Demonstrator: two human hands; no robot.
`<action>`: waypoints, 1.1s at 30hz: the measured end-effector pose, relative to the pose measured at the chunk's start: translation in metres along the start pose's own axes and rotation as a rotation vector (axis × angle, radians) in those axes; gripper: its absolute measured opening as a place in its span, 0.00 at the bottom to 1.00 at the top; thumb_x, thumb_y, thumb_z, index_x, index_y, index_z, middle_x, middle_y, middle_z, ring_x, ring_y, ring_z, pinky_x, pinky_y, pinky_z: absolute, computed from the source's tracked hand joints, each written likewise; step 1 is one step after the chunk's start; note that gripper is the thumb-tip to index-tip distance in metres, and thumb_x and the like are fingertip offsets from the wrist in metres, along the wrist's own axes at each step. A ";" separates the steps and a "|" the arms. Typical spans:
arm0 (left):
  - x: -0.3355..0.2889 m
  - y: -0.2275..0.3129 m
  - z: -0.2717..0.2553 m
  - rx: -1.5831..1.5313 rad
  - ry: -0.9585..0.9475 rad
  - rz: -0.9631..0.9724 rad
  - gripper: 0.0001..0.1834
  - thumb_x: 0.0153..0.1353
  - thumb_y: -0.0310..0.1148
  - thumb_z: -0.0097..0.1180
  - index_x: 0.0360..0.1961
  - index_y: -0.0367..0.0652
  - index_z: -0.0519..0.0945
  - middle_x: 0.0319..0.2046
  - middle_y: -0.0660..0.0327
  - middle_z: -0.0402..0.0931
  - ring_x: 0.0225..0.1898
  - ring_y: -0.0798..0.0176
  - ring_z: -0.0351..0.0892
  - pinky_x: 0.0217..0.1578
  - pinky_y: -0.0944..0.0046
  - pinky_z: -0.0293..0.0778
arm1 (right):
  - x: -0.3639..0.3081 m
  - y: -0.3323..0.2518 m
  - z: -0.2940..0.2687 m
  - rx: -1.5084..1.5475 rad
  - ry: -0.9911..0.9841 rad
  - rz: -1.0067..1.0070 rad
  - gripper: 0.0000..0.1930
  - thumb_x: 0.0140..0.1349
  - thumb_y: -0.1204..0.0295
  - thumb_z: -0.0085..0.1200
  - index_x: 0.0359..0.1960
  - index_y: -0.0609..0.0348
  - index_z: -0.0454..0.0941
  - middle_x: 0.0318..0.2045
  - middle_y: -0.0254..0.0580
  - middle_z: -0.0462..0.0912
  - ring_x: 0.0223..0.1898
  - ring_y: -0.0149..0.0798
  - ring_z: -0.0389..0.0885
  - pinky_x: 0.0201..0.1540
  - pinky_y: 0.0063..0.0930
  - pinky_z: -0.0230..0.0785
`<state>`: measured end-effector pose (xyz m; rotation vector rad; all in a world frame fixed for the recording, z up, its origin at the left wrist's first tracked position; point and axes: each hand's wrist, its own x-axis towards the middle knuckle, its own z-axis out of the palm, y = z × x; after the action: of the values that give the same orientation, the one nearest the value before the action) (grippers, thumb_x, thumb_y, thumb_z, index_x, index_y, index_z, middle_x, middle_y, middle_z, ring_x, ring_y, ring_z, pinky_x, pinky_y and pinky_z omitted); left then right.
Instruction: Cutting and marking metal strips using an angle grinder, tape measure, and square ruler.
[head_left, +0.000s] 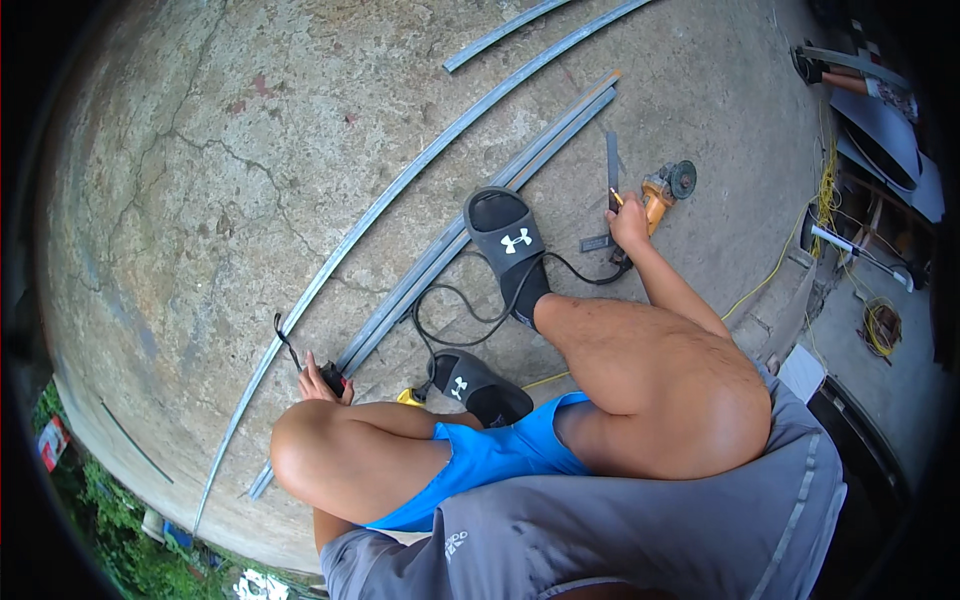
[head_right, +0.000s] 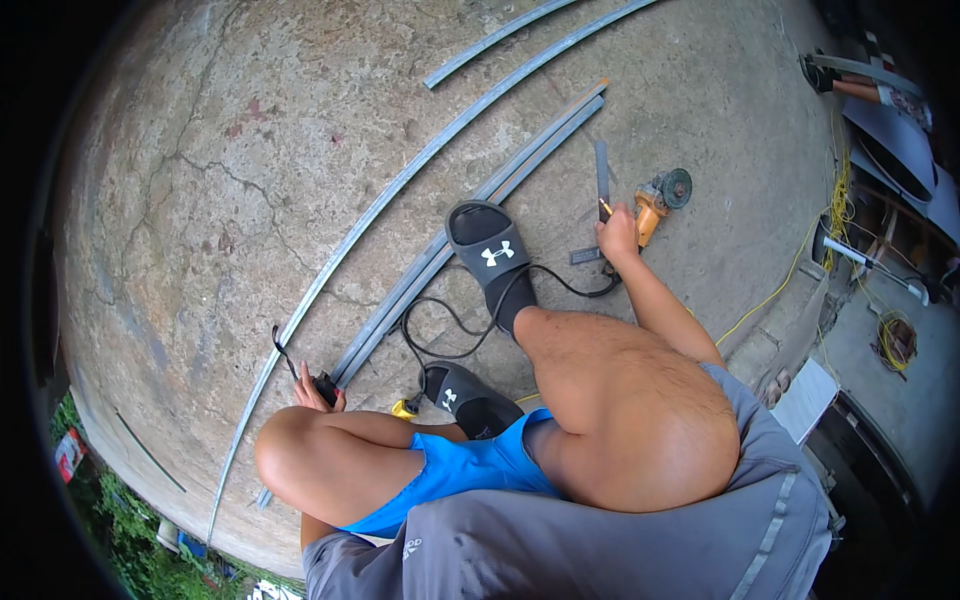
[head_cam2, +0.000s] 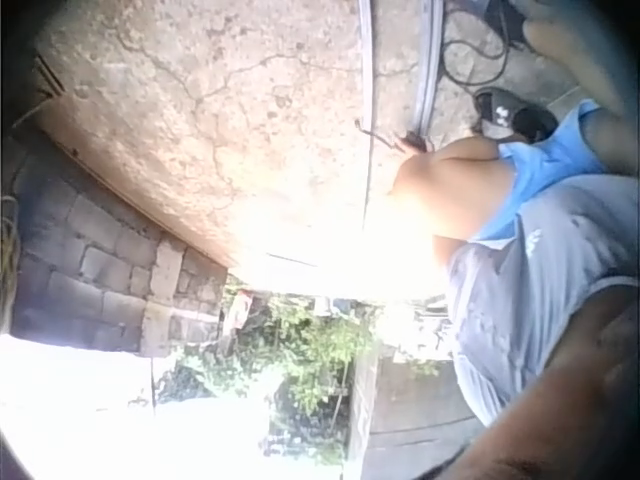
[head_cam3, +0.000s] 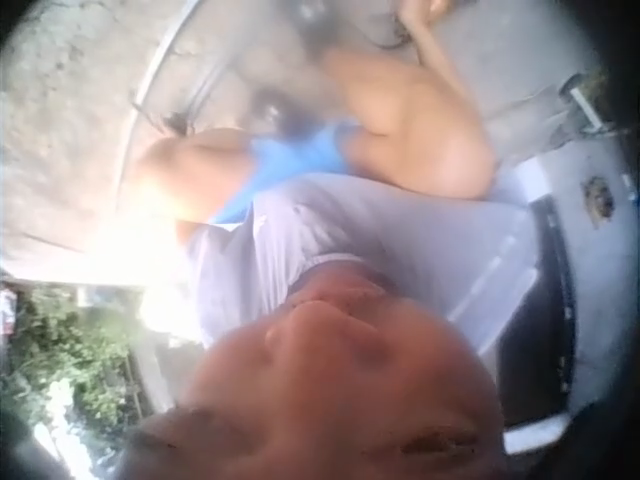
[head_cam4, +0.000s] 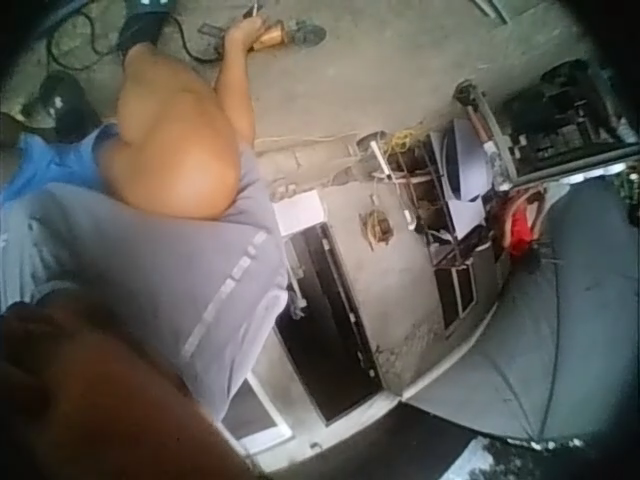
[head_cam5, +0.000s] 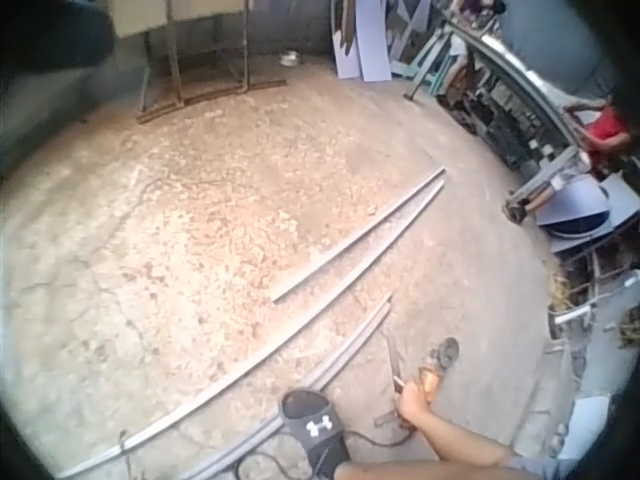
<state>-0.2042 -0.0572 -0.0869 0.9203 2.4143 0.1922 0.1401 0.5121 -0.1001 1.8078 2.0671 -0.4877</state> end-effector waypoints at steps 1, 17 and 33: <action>-0.003 0.002 0.006 0.051 0.025 0.027 0.61 0.40 0.33 0.73 0.75 0.44 0.50 0.51 0.46 0.67 0.48 0.42 0.70 0.51 0.47 0.68 | -0.001 -0.002 -0.001 -0.015 0.023 -0.006 0.22 0.53 0.73 0.67 0.47 0.65 0.72 0.44 0.61 0.80 0.49 0.61 0.80 0.51 0.49 0.73; 0.121 0.038 -0.149 -0.273 0.061 -0.201 0.29 0.63 0.31 0.60 0.66 0.46 0.68 0.47 0.51 0.75 0.48 0.55 0.78 0.52 0.53 0.73 | 0.012 0.009 -0.002 -0.004 -0.070 -0.094 0.19 0.53 0.72 0.68 0.42 0.64 0.72 0.41 0.61 0.82 0.47 0.61 0.81 0.49 0.48 0.73; 0.194 0.292 -0.130 -0.217 -0.310 0.445 0.34 0.60 0.40 0.62 0.65 0.46 0.64 0.45 0.53 0.77 0.52 0.50 0.76 0.57 0.50 0.65 | 0.001 -0.101 -0.172 -0.171 -0.457 -0.362 0.11 0.64 0.70 0.58 0.37 0.69 0.79 0.30 0.57 0.82 0.34 0.54 0.82 0.39 0.43 0.71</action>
<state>-0.2258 0.2971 0.0288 1.2694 1.8422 0.4304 0.0340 0.5826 0.0536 1.0989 2.0293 -0.7177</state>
